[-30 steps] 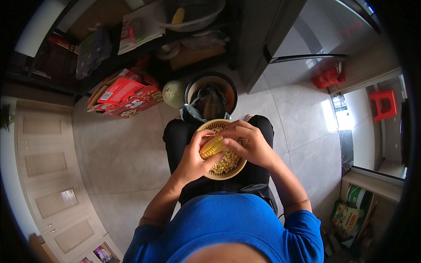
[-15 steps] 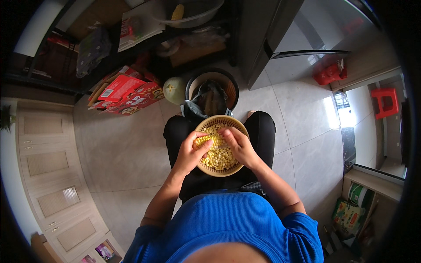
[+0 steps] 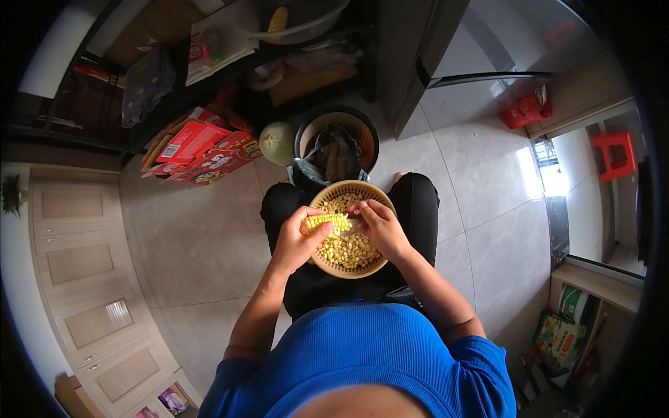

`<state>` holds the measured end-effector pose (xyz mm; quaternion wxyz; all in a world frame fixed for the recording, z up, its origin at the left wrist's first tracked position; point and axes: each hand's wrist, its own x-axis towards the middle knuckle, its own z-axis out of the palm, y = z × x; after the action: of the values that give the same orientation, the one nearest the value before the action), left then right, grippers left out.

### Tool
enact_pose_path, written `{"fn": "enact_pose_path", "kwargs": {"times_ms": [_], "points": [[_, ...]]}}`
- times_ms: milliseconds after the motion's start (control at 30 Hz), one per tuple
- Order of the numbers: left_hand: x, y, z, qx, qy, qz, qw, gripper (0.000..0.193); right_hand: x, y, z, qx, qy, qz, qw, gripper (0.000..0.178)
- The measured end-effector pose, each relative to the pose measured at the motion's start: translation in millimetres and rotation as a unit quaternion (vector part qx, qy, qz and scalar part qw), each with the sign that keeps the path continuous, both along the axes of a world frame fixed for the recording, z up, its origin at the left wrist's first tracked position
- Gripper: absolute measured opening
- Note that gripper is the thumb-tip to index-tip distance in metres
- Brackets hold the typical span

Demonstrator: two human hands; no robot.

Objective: The person sits on the floor and removes corn kernels from a cob by hand, placing the kernels into a bowl held in their lap. The person rotates the cob to access different sections and continues the process until the cob is mostly stripped.

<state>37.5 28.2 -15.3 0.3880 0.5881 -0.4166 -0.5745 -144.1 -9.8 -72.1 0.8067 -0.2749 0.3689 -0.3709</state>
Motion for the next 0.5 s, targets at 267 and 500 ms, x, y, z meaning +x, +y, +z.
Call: {"fn": "enact_pose_path", "kwargs": {"times_ms": [267,500], "points": [[3,-4,6,0.097,0.029,0.063,0.993,0.018,8,9,17,-0.137,0.114,0.051,0.983,0.024],[-8,0,-2,0.099,0.018,0.087,0.991,0.021,14,12,14,-0.191,0.258,0.040,0.946,0.020]]}}
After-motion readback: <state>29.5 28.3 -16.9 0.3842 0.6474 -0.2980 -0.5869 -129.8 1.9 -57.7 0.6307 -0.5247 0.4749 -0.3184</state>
